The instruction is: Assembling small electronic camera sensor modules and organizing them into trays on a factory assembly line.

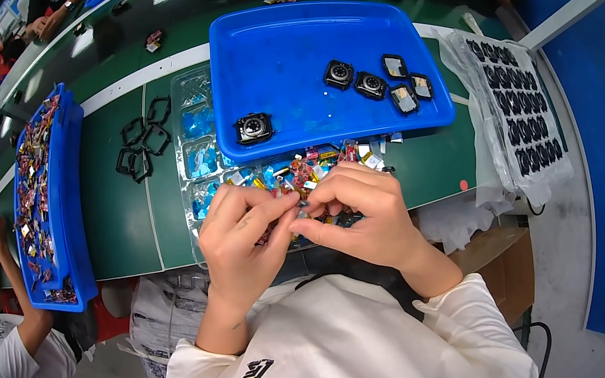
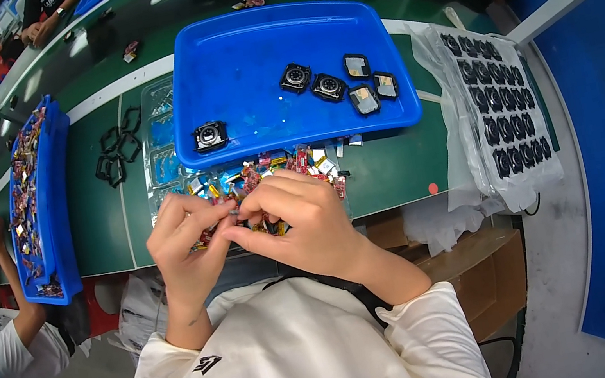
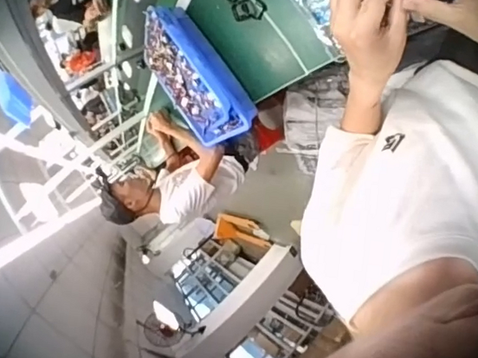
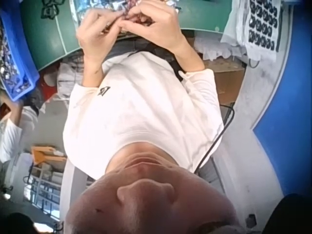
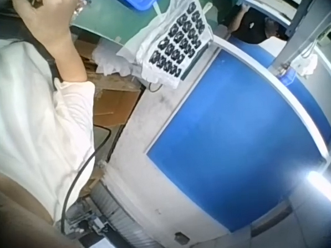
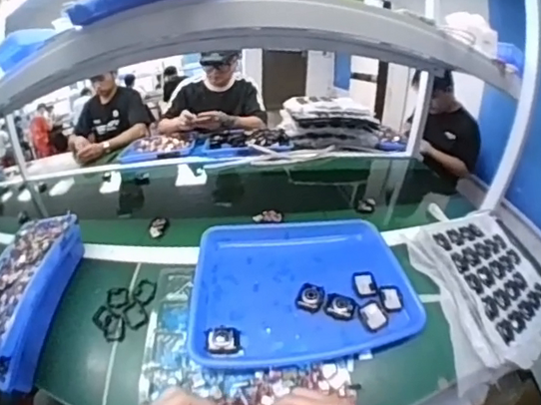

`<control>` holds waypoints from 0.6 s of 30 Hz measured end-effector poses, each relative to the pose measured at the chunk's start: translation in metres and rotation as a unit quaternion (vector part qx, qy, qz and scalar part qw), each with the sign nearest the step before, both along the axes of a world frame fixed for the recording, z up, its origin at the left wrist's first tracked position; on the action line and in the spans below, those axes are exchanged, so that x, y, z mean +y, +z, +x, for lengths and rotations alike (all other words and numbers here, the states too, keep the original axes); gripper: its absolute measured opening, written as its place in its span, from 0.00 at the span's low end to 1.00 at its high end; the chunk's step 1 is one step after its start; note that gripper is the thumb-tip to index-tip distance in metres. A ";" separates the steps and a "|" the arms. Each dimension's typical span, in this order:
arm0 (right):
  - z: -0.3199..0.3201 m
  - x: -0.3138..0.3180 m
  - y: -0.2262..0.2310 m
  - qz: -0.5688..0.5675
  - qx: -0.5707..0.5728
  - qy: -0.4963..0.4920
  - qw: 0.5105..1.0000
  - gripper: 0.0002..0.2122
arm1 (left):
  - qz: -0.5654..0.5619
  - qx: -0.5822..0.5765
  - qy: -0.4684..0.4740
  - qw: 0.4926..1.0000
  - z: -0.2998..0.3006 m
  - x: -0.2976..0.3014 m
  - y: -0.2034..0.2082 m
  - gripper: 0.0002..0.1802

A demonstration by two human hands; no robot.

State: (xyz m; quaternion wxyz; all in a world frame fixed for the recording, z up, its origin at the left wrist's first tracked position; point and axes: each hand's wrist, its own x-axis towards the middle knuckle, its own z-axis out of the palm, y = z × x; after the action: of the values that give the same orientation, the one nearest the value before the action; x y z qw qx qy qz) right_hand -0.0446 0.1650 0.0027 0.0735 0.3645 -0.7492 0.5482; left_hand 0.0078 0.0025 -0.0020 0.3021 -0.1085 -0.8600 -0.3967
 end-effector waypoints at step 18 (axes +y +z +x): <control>-0.005 0.014 -0.002 -0.059 -0.114 0.028 0.991 0.03 | 0.254 -0.194 -0.105 0.942 0.004 -0.002 0.001 0.05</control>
State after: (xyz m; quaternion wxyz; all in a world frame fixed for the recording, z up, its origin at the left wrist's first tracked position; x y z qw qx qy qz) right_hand -0.0500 0.1789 0.0011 -0.0068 0.3153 -0.7087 0.6311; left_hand 0.0113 0.0003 -0.0011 0.1033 -0.0388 -0.7567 -0.6444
